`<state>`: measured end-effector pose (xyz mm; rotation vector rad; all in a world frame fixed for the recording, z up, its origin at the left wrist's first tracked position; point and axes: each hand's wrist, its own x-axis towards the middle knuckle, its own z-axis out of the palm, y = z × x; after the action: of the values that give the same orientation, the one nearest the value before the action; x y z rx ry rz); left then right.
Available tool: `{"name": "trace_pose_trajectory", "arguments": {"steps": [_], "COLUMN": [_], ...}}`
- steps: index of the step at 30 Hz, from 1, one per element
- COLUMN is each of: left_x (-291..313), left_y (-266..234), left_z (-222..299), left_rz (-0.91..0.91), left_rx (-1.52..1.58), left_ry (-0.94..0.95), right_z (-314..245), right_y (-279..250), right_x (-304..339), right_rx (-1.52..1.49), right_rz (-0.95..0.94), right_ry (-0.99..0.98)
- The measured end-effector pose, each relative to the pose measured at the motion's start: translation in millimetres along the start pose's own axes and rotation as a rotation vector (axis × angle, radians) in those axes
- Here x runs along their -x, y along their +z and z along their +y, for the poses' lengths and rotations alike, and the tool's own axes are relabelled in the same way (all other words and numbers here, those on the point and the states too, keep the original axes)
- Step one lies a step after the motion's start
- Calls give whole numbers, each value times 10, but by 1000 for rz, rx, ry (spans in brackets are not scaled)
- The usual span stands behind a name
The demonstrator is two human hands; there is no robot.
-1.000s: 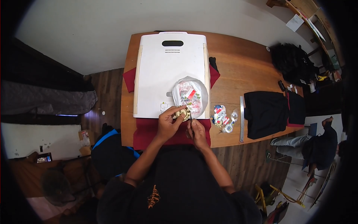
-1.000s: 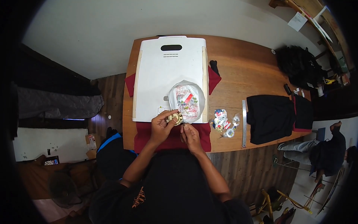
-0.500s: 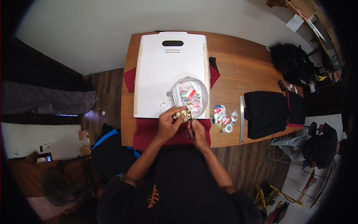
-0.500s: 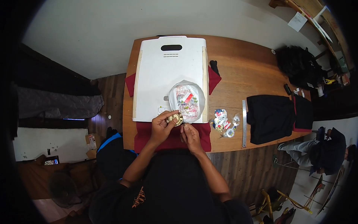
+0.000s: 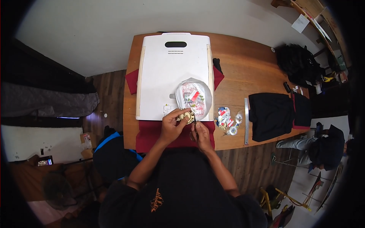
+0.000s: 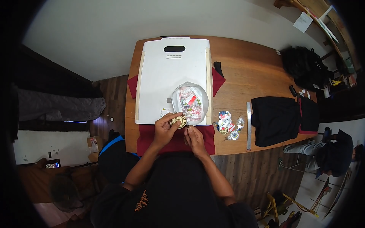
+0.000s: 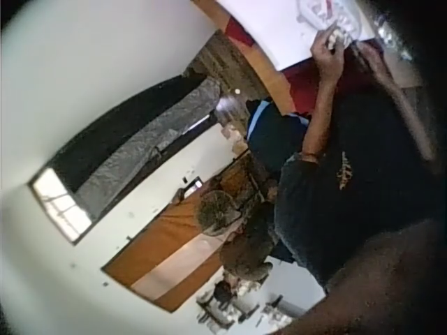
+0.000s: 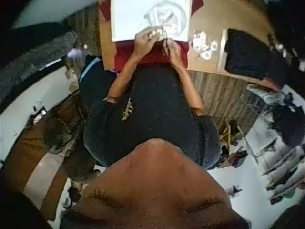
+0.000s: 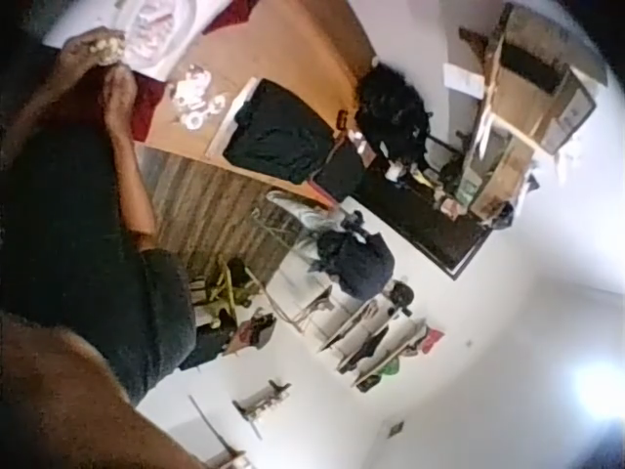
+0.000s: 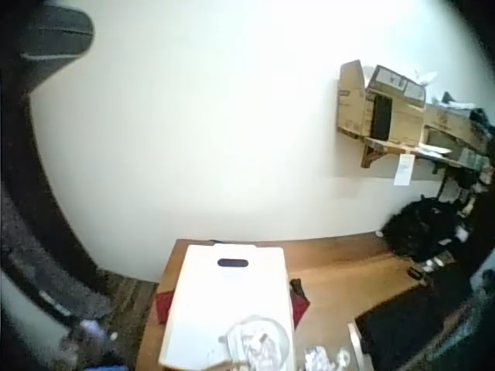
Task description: Cutting out printed stickers from a sheet using scissors at a workstation.
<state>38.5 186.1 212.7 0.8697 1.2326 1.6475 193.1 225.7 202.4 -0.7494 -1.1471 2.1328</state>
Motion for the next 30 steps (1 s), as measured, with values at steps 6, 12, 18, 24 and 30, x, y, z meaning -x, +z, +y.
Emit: {"name": "trace_pose_trajectory", "arguments": {"steps": [6, 12, 18, 24, 30], "left_x": [-2, -7, -12, -1, -2], "left_y": [1, -6, 5, -14, -5], "left_z": [5, 25, 37, 22, -25], "left_rz": [-12, -16, -14, -27, 32], "left_rx": [7, -4, -5, -18, 3], "left_ry": [-11, -4, -9, -13, -6], "right_z": [51, -6, 56, 47, 91], "right_y": [-40, 0, -47, -19, -48], "right_x": [4, -4, -1, 3, 3], "right_rx": [3, 2, -13, -8, -21], "right_rz": [-8, -1, -17, 3, 15], "right_ry": [4, 11, 8, 18, 17]}}
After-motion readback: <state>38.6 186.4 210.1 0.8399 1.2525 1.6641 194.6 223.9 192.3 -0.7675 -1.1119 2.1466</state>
